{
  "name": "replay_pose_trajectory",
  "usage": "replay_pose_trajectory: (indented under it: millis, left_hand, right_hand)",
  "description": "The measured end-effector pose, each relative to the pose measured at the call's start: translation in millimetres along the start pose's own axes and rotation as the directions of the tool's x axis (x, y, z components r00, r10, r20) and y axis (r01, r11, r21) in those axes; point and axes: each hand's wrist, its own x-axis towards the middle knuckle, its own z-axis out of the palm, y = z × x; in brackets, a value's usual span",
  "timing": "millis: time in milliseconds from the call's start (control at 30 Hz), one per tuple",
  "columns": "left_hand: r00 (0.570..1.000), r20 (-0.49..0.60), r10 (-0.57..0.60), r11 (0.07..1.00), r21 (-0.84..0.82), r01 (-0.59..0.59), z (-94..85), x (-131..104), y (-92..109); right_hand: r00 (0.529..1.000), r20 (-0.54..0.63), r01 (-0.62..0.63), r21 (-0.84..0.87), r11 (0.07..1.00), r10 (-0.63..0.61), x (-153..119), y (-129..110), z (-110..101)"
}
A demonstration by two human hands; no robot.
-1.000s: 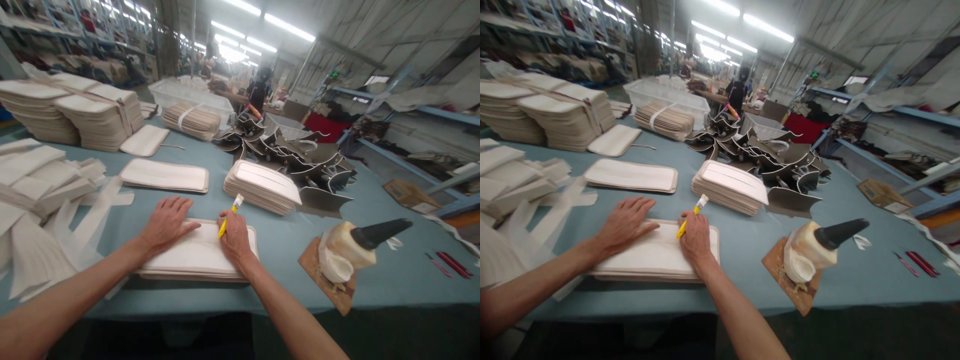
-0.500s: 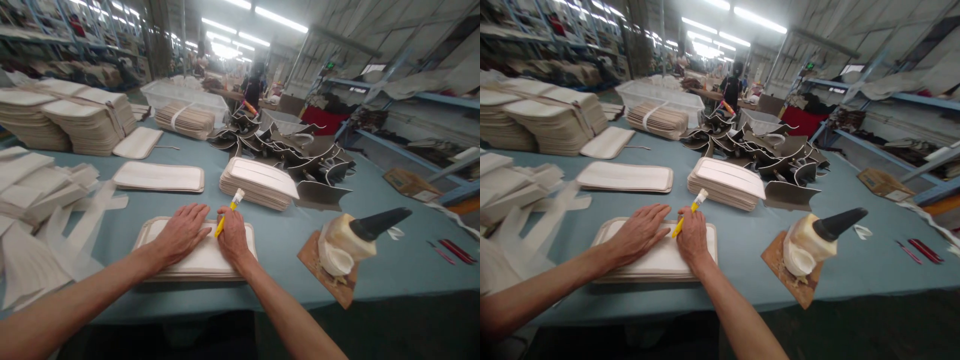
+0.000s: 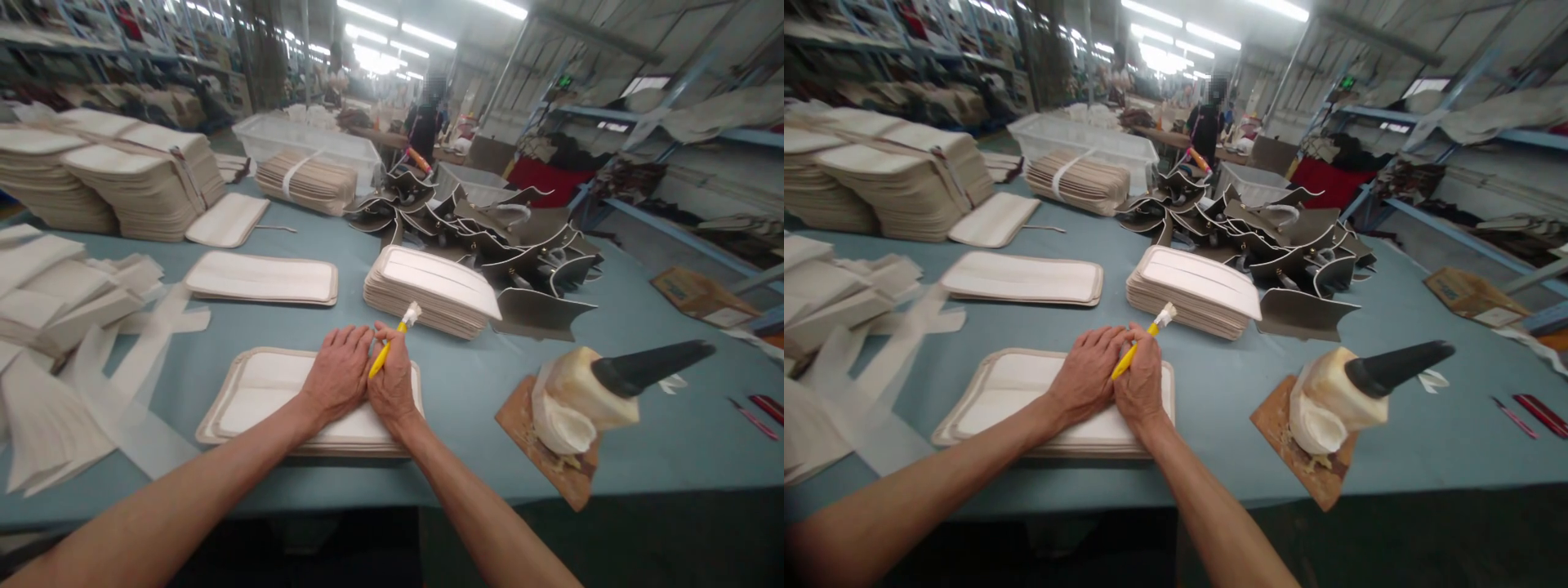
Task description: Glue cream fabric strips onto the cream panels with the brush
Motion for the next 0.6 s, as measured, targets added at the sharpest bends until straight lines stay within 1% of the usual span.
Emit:
replay_pose_trajectory:
  millis: [100, 167, 267, 400, 467, 600]
  left_hand:
    - [1.0, -0.013, 0.01, 1.0, -0.001, -0.01, -2.9, 1.6, -1.0]
    - [1.0, -0.019, 0.025, 1.0, -0.004, -0.025, -4.5, 1.8, -6.6]
    - [0.999, -0.021, 0.038, 0.999, -0.01, -0.038, -7.3, -3.3, -25.3]
    - [0.999, -0.043, -0.026, 1.0, -0.014, 0.025, -8.4, -14.7, -53.0]
    - [0.998, -0.051, -0.045, 0.999, -0.024, 0.044, -7.4, -17.6, -59.5]
    - [0.999, -0.041, -0.029, 0.999, -0.036, 0.027, -10.6, -18.0, -65.3]
  right_hand:
    - [1.0, 0.007, -0.001, -0.001, 1.0, 0.001, 1.1, -2.1, -1.4]
    - [1.0, 0.01, 0.004, -0.003, 1.0, -0.004, 1.4, -2.3, -2.2]
    - [1.0, 0.014, 0.017, -0.006, 1.0, -0.017, 1.1, -0.5, -2.2]
    - [0.999, 0.027, 0.042, -0.035, 0.999, -0.041, 1.1, 2.6, -0.3]
    - [0.998, 0.039, 0.058, -0.066, 0.996, -0.056, 1.5, 3.3, 0.5]
    - [0.994, 0.068, 0.098, -0.13, 0.987, -0.09, 2.1, 2.5, 0.1]
